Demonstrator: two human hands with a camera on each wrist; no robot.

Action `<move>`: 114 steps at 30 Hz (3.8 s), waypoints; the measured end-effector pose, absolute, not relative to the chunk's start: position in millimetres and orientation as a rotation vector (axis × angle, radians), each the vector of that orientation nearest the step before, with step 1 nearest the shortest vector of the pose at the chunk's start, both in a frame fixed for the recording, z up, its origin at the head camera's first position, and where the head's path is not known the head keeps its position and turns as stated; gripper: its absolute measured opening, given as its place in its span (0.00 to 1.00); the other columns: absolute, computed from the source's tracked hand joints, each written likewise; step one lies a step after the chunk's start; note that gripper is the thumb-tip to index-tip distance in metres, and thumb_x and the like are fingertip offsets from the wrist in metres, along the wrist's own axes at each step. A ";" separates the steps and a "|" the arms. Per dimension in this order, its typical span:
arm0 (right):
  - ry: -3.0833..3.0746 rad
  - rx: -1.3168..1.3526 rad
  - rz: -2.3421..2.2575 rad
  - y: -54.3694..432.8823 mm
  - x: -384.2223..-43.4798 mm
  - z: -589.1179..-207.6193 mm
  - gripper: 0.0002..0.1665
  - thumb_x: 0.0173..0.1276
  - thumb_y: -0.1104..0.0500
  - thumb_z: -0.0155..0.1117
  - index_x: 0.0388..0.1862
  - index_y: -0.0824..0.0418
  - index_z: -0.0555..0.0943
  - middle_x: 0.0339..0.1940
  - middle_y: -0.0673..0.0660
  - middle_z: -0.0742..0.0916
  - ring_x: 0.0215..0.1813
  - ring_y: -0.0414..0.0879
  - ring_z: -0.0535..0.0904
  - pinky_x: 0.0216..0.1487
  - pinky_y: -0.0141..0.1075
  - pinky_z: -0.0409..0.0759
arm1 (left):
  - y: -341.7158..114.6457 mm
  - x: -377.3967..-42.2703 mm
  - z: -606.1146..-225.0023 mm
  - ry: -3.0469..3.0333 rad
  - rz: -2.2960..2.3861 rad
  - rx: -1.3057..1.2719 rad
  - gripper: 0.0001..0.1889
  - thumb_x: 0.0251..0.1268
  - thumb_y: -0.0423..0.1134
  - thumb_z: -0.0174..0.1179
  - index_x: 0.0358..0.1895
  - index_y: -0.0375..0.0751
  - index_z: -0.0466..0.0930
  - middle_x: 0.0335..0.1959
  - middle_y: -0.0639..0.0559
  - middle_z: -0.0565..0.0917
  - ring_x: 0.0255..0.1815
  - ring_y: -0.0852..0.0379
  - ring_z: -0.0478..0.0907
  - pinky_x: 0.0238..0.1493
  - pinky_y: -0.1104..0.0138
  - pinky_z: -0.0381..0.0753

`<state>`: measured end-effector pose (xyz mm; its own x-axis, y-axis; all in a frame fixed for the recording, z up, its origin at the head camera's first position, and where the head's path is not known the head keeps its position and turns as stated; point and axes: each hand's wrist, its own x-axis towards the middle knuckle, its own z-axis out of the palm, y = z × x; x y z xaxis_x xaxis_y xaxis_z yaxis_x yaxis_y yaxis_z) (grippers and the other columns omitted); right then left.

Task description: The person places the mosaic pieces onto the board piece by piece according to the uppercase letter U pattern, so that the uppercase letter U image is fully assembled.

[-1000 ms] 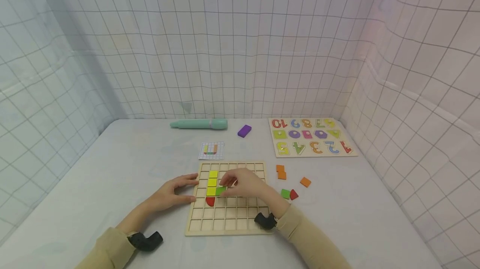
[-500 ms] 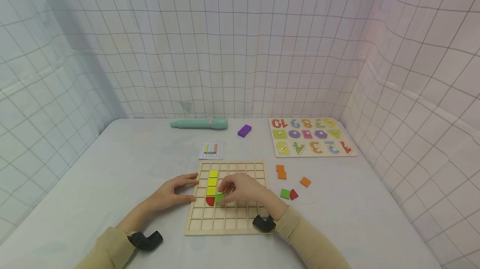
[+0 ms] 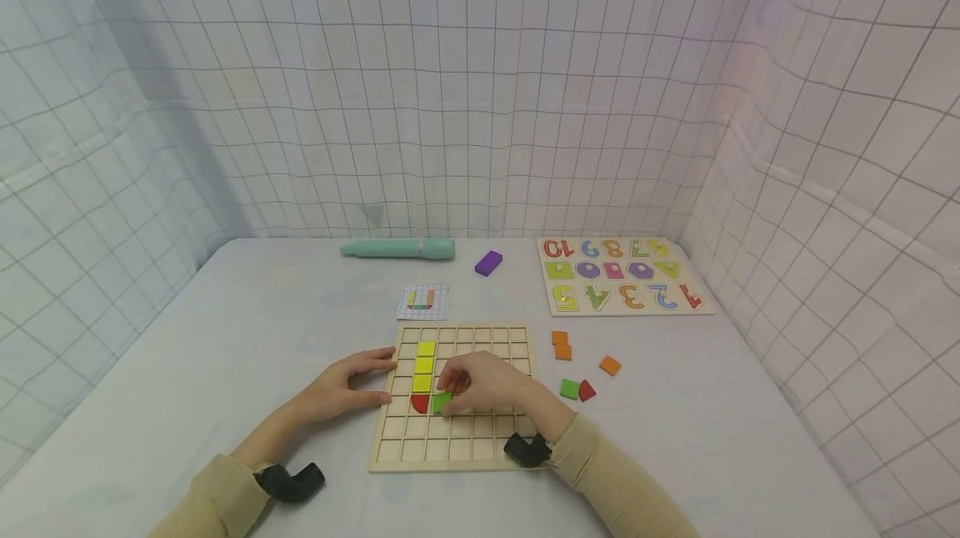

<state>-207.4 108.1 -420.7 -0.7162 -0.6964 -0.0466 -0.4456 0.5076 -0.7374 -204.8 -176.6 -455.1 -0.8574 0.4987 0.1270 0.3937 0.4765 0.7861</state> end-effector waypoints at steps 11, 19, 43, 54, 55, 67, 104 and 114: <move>2.439 -0.969 -1.014 107.5 -206.7 -420.4 0.14 0.54 0.55 0.75 0.38 0.54 0.80 0.32 0.44 0.82 0.36 0.36 0.76 0.40 0.29 0.77 | -176.7 -204.6 -455.2 2.593 1.336 0.756 0.29 0.53 0.49 0.69 0.58 0.41 0.77 0.67 0.45 0.67 0.70 0.42 0.57 0.67 0.45 0.54; 2.442 -0.932 -1.006 107.6 -206.9 -421.9 0.14 0.54 0.54 0.74 0.37 0.52 0.80 0.32 0.43 0.82 0.36 0.37 0.76 0.41 0.29 0.77 | -176.1 -204.8 -455.3 2.595 1.327 0.761 0.28 0.54 0.49 0.68 0.58 0.41 0.77 0.67 0.46 0.67 0.70 0.42 0.57 0.67 0.45 0.55; 2.432 -0.986 -1.026 108.0 -208.2 -426.4 0.14 0.54 0.55 0.75 0.38 0.52 0.80 0.33 0.42 0.82 0.37 0.36 0.77 0.43 0.29 0.77 | -168.9 -192.8 -436.6 2.603 1.338 0.785 0.25 0.55 0.37 0.68 0.56 0.32 0.76 0.66 0.36 0.67 0.68 0.36 0.58 0.65 0.42 0.55; 2.455 -0.993 -0.998 108.7 -208.3 -425.8 0.14 0.53 0.53 0.75 0.38 0.49 0.81 0.34 0.40 0.82 0.38 0.37 0.77 0.43 0.29 0.77 | -176.6 -206.8 -456.7 2.597 1.331 0.780 0.28 0.54 0.49 0.68 0.58 0.41 0.77 0.67 0.46 0.67 0.70 0.42 0.57 0.67 0.45 0.55; 2.461 -0.990 -0.989 108.6 -208.4 -425.6 0.14 0.54 0.53 0.75 0.38 0.49 0.81 0.34 0.40 0.83 0.38 0.36 0.76 0.43 0.29 0.77 | -176.7 -206.8 -457.0 2.596 1.330 0.772 0.28 0.53 0.49 0.68 0.58 0.41 0.77 0.67 0.46 0.67 0.70 0.42 0.57 0.67 0.45 0.55; 2.431 -0.990 -0.993 110.6 -207.9 -421.0 0.14 0.56 0.54 0.73 0.40 0.50 0.80 0.34 0.42 0.82 0.38 0.38 0.76 0.41 0.30 0.78 | -176.2 -205.7 -457.7 2.595 1.333 0.779 0.27 0.54 0.47 0.68 0.57 0.40 0.78 0.67 0.44 0.67 0.69 0.40 0.58 0.66 0.44 0.55; 2.692 -0.848 -1.199 235.3 -213.7 -407.5 0.17 0.60 0.51 0.69 0.44 0.58 0.80 0.40 0.51 0.84 0.41 0.42 0.78 0.45 0.36 0.79 | -175.7 -205.2 -457.3 2.620 1.315 0.784 0.28 0.53 0.49 0.69 0.58 0.41 0.78 0.67 0.45 0.68 0.69 0.41 0.58 0.66 0.45 0.56; 2.653 -0.750 -1.198 251.1 -209.5 -417.4 0.18 0.59 0.51 0.70 0.44 0.58 0.80 0.41 0.52 0.84 0.43 0.44 0.78 0.45 0.34 0.78 | -175.3 -204.8 -456.9 2.621 1.322 0.805 0.27 0.54 0.47 0.69 0.57 0.40 0.78 0.66 0.43 0.69 0.69 0.40 0.59 0.66 0.43 0.56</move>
<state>-209.5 251.1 -417.4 -0.8670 -0.4921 0.0785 -0.3842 0.5598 -0.7341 -204.8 -175.3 -456.9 -0.8558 0.4965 0.1454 0.4121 0.4841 0.7719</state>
